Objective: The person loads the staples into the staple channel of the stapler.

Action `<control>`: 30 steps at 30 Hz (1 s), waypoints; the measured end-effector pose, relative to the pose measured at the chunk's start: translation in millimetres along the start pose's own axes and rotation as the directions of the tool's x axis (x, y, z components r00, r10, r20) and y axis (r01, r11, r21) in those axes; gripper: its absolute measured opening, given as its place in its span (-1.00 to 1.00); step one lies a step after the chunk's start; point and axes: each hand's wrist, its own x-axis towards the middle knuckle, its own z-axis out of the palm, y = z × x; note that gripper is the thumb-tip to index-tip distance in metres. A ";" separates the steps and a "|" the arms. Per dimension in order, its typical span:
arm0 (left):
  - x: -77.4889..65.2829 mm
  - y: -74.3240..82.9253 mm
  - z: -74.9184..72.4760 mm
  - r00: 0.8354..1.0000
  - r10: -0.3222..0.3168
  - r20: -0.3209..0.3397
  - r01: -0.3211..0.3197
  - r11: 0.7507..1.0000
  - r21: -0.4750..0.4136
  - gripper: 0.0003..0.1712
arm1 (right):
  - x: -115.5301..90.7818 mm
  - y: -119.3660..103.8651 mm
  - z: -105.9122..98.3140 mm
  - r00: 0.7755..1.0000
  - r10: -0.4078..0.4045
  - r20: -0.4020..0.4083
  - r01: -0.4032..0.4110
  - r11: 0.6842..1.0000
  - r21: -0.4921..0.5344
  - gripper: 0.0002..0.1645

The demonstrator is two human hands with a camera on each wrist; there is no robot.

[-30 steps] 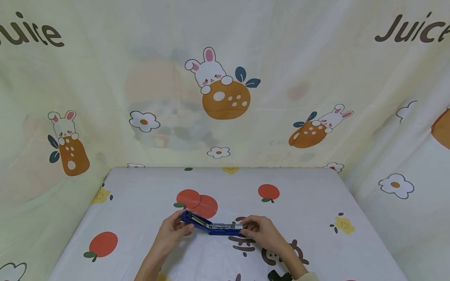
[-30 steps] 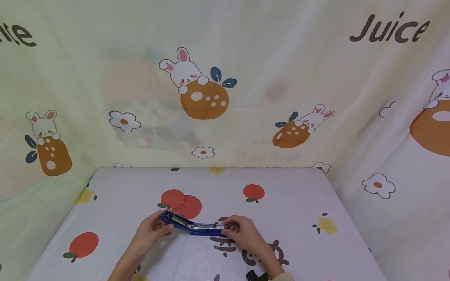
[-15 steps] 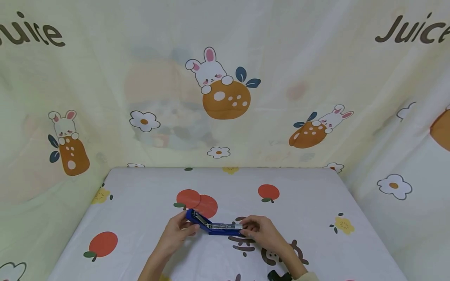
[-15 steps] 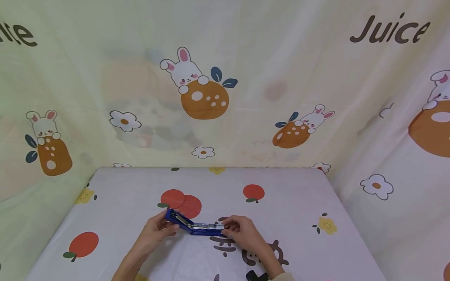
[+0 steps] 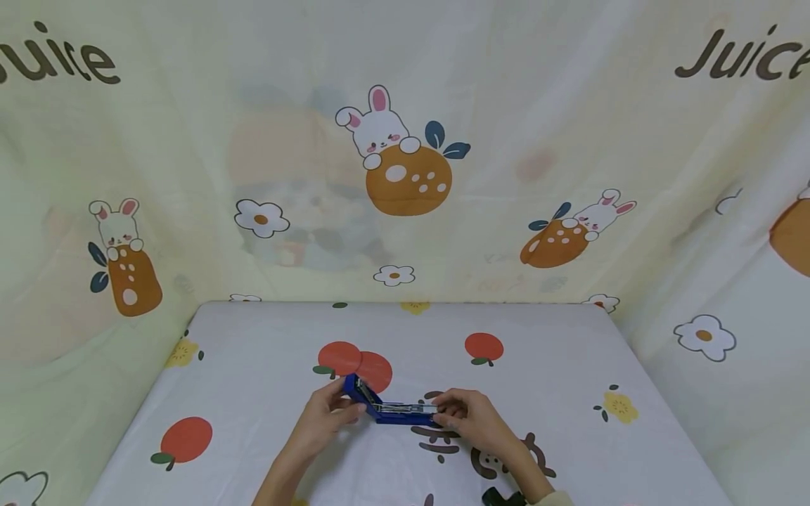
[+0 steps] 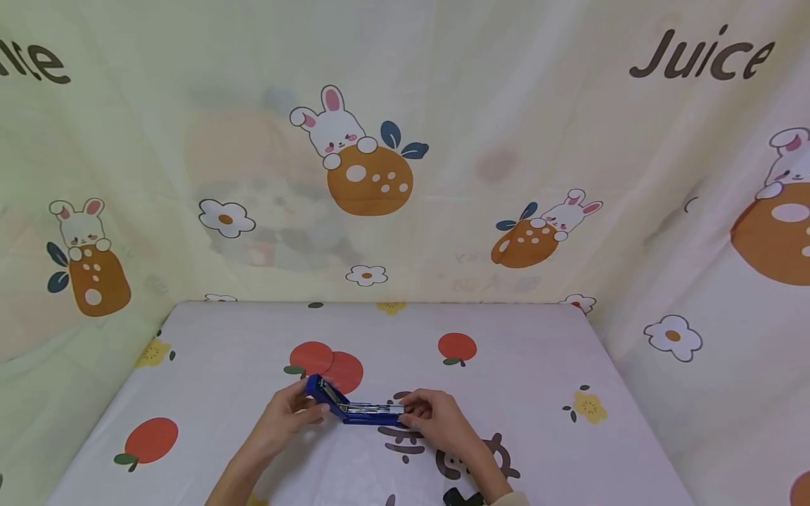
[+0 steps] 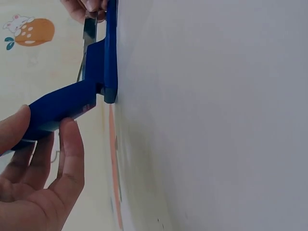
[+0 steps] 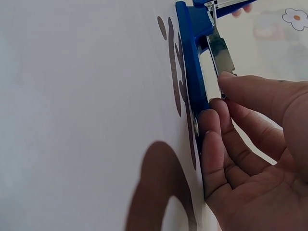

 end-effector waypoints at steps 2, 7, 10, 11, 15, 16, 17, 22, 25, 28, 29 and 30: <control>0.9 0.2 0.6 1.000 0.006 0.017 -0.006 1.000 -0.007 -0.48 | -0.2 0.0 0.0 1.000 0.001 0.000 -0.001 1.000 0.004 -0.76; 1.4 2.0 1.8 0.998 0.008 0.054 -0.008 1.000 0.000 -0.50 | -0.7 -1.1 0.6 1.000 0.004 -0.003 -0.004 1.000 0.004 -0.77; 1.6 3.0 3.2 0.998 0.004 0.060 -0.004 1.000 0.007 -0.49 | -1.0 -1.4 1.1 1.000 0.004 -0.007 -0.004 1.000 0.003 -0.77; 1.8 3.1 3.8 0.998 0.004 0.061 -0.004 1.000 0.009 -0.48 | -1.0 -1.4 1.3 1.000 0.003 -0.008 -0.003 1.000 0.003 -0.77; 3.3 3.2 6.4 0.998 0.005 0.065 -0.006 1.000 0.020 -0.48 | -1.4 -1.0 1.7 1.000 0.002 -0.010 -0.002 1.000 0.005 -0.76; 3.7 3.3 7.1 0.998 0.008 0.067 -0.009 1.000 0.022 -0.48 | -1.4 -0.9 1.7 1.000 0.003 -0.010 -0.003 1.000 0.007 -0.76; 4.1 3.1 7.8 0.998 0.011 0.068 -0.013 1.000 0.024 -0.48 | -1.4 -0.6 1.6 1.000 0.005 -0.010 -0.005 1.000 0.009 -0.75; 6.4 2.6 11.5 0.996 0.025 0.080 -0.028 0.999 0.033 -0.49 | -1.7 0.0 1.3 1.000 0.015 -0.005 -0.015 1.000 0.020 -0.74; 7.2 3.4 13.4 0.996 0.023 0.084 -0.027 0.999 0.045 -0.50 | -1.7 -0.2 1.1 1.000 0.012 -0.002 -0.012 1.000 0.022 -0.74; 7.9 4.8 15.1 0.996 0.014 0.088 -0.018 0.999 0.047 -0.51 | -1.3 -0.6 0.9 1.000 0.006 -0.002 -0.006 1.000 0.022 -0.75; 8.2 5.0 15.7 0.996 0.015 0.090 -0.019 0.999 0.043 -0.50 | -1.3 -0.7 0.9 1.000 0.003 -0.003 -0.003 1.000 0.020 -0.75; 8.3 5.4 16.2 0.996 0.016 0.092 -0.020 0.999 0.040 -0.50 | -1.2 -0.9 0.8 1.000 0.001 -0.003 -0.001 1.000 0.019 -0.75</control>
